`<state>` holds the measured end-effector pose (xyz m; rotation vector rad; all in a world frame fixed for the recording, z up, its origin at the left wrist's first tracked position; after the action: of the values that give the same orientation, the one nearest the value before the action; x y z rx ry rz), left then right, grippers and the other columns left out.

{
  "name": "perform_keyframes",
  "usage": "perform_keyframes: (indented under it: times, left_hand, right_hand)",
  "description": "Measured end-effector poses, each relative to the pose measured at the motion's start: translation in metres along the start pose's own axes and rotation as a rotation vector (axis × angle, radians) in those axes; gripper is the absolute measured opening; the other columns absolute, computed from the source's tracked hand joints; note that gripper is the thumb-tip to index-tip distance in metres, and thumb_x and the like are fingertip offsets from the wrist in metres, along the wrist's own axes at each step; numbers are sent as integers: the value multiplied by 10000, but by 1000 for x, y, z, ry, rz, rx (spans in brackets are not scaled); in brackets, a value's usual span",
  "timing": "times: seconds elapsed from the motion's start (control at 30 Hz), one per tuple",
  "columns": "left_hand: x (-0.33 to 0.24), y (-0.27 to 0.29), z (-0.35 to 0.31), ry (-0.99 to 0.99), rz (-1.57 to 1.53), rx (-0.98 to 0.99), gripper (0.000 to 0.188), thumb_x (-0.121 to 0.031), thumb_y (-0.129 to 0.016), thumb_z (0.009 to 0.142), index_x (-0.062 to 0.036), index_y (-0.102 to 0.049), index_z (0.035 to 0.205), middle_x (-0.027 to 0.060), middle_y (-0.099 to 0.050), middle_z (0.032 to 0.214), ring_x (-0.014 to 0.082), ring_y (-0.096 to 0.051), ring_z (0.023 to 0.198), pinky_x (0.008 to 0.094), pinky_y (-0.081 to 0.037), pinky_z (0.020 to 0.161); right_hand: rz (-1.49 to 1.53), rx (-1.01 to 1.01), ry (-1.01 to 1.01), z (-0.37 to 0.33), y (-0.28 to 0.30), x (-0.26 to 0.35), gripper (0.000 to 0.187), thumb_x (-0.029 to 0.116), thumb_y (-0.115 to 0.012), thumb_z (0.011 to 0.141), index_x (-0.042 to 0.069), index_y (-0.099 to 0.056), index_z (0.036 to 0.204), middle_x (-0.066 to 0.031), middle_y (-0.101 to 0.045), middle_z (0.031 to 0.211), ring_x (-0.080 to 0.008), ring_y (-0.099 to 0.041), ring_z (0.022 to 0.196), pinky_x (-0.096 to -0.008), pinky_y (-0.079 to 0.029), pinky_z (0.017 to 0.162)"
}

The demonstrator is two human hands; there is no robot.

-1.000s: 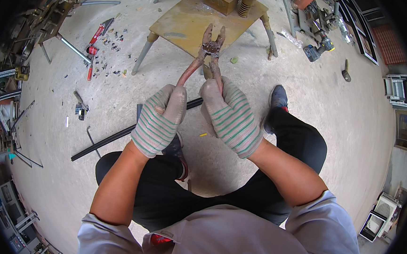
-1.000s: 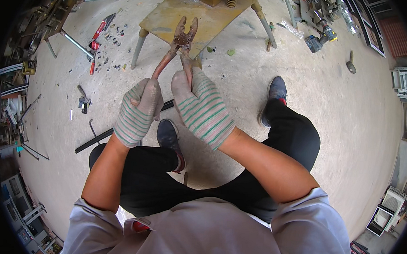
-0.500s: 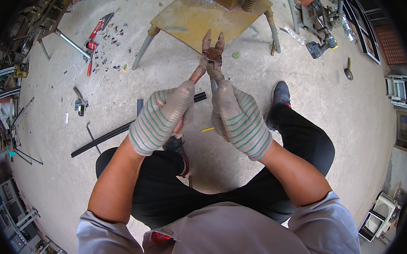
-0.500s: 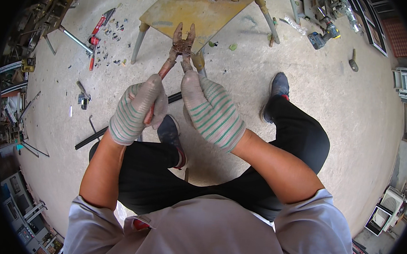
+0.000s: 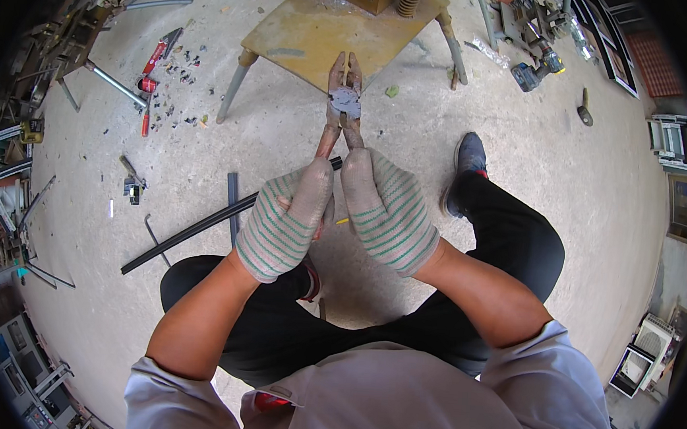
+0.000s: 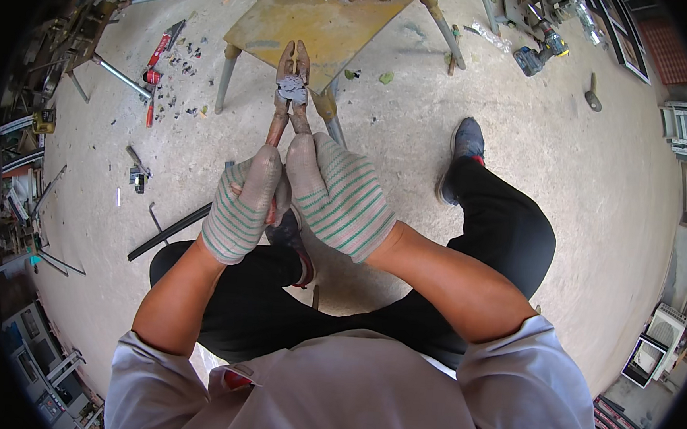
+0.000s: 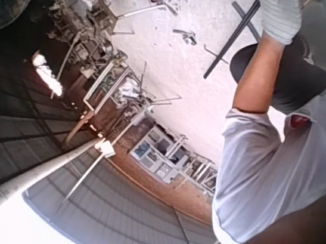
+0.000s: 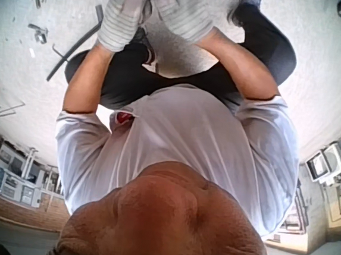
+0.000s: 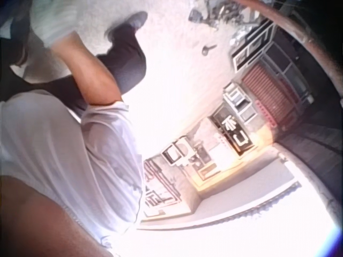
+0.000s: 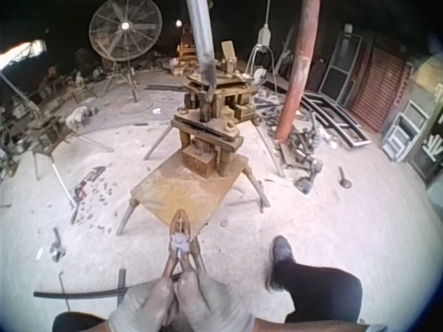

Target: The person retrieves a bottle of oil from a machine, applies it to the pivot of a pair of pliers, and then uses a metal rod to scrape and clean the pliers' jaws while seated on the floor.

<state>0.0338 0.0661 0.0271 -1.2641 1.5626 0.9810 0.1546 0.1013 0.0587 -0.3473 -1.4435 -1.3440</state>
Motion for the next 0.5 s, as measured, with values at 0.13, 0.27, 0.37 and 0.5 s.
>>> perform_keyframes:
  times: [0.13,0.27,0.37,0.5]
  left_hand:
    - [7,7,-3,-4,129,-24,452,-331,-423,1075,-49,-550,745,22,-499,569,129,-487,538,296,-404,530]
    - [0,10,-5,-71,244,-19,586,-446,-373,1084,-65,-526,666,17,-499,537,105,-465,491,273,-377,497]
    - [3,5,-6,-82,233,-1,570,-433,-366,1088,-63,-536,689,16,-500,537,103,-466,490,269,-377,497]
    - [1,-9,-6,-2,112,-90,562,-436,-363,1088,-63,-538,706,12,-507,547,97,-464,487,257,-372,492]
  right_hand:
    - [78,67,-182,-8,-5,-19,272,236,-462,1043,-12,-517,947,-177,-557,648,-376,-594,585,-459,-445,518]
    - [119,139,-258,-13,4,-20,244,208,-455,1043,-16,-500,956,-189,-537,657,-394,-584,599,-472,-442,523]
    - [28,106,-112,-17,7,-13,242,199,-440,1050,-25,-503,984,-188,-537,665,-386,-594,626,-469,-447,529]
    - [6,12,29,-12,-6,0,238,177,-432,1048,-48,-508,1044,-192,-552,710,-378,-593,641,-456,-461,538]
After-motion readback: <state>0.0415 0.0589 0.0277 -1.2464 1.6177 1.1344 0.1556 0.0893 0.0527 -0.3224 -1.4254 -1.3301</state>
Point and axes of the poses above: each hand's wrist, its own z-axis towards the middle knuckle, its own y-axis out of the back of the hand, x = y × z, the point moved 8 cm from there along z, towards the middle knuckle
